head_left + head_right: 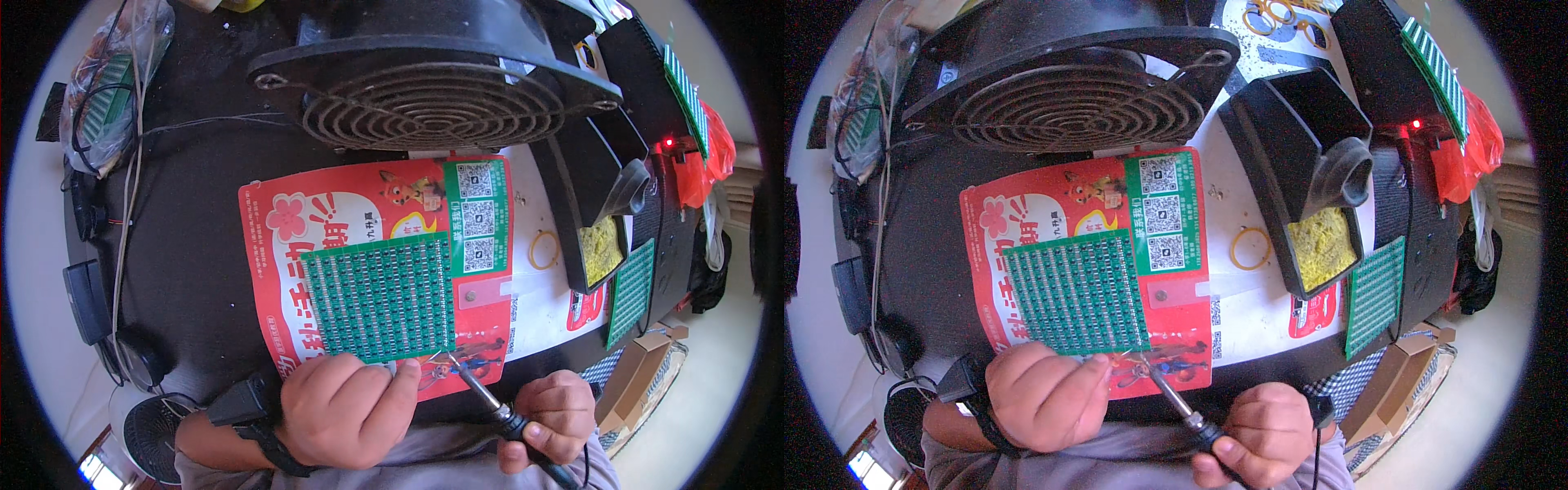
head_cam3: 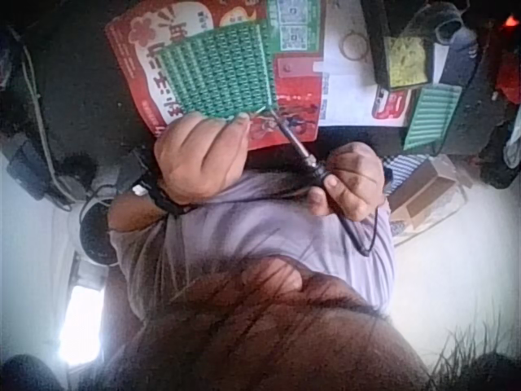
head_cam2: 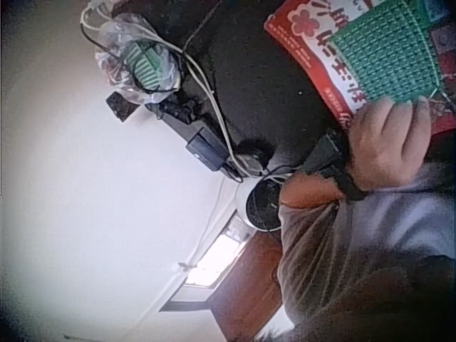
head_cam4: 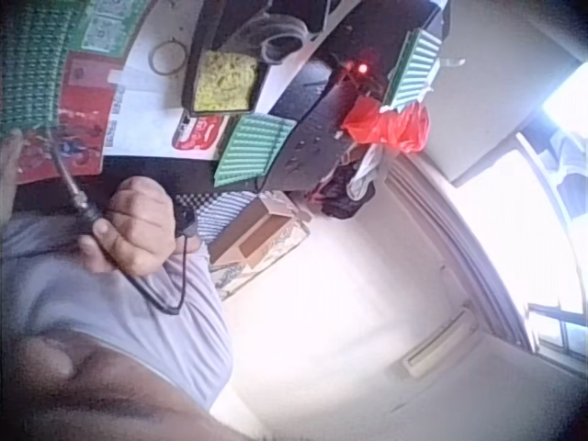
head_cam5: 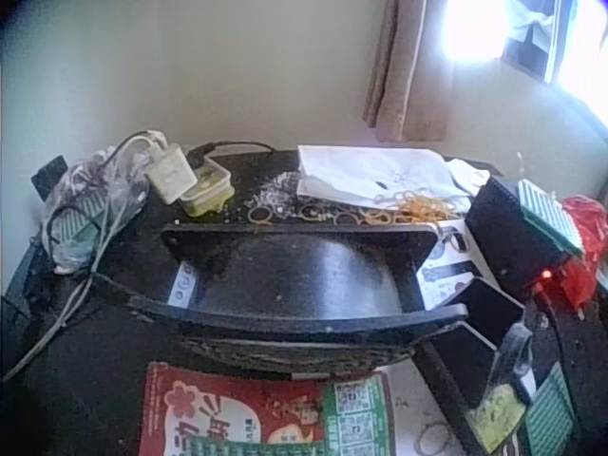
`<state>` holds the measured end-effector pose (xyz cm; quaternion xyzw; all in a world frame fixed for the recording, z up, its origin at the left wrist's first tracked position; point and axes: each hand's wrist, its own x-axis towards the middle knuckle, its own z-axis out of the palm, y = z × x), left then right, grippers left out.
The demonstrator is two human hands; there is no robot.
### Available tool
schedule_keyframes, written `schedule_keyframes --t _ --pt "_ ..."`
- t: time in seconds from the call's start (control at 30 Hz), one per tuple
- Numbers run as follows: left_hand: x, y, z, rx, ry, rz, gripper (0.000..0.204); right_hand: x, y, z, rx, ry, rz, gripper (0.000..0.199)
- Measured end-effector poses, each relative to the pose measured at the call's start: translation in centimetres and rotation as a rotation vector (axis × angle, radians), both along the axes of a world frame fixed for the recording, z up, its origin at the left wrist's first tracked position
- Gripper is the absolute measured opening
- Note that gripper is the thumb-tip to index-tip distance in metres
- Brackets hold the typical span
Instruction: Soldering components onto a green printed circuit board.
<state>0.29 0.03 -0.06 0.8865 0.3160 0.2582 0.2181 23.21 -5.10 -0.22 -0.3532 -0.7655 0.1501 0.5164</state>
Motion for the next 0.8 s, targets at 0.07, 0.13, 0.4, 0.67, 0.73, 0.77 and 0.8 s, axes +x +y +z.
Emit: schedule_keyframes --t 0.07,0.13,0.4,0.67,0.73,0.77,0.8 --pt "0.1 0.0 -0.1 -0.009 -0.013 0.000 0.022 -0.1 0.0 0.3 -0.066 0.023 -0.040 0.022" --pt "0.1 0.0 -0.2 -0.009 -0.013 0.008 0.023 -0.3 0.1 0.3 -0.131 0.057 -0.076 0.022" --pt "0.2 -0.1 0.0 -0.015 -0.011 0.026 0.025 0.3 -1.1 -0.4 -0.204 0.129 -0.157 0.024" --pt "0.1 0.0 0.1 -0.025 -0.001 0.014 0.024 0.0 -1.1 -0.6 -0.173 0.215 -0.170 0.024" --pt "0.1 0.0 0.2 -0.020 0.002 0.020 0.024 0.1 -1.0 -0.5 -0.193 0.208 -0.148 0.023" --pt "0.1 0.0 0.1 -0.016 0.002 0.025 0.024 0.1 -1.0 -0.5 -0.200 0.197 -0.138 0.023" --pt "0.1 0.0 0.1 -0.011 0.002 0.029 0.024 0.2 -0.9 -0.5 -0.205 0.187 -0.128 0.023"
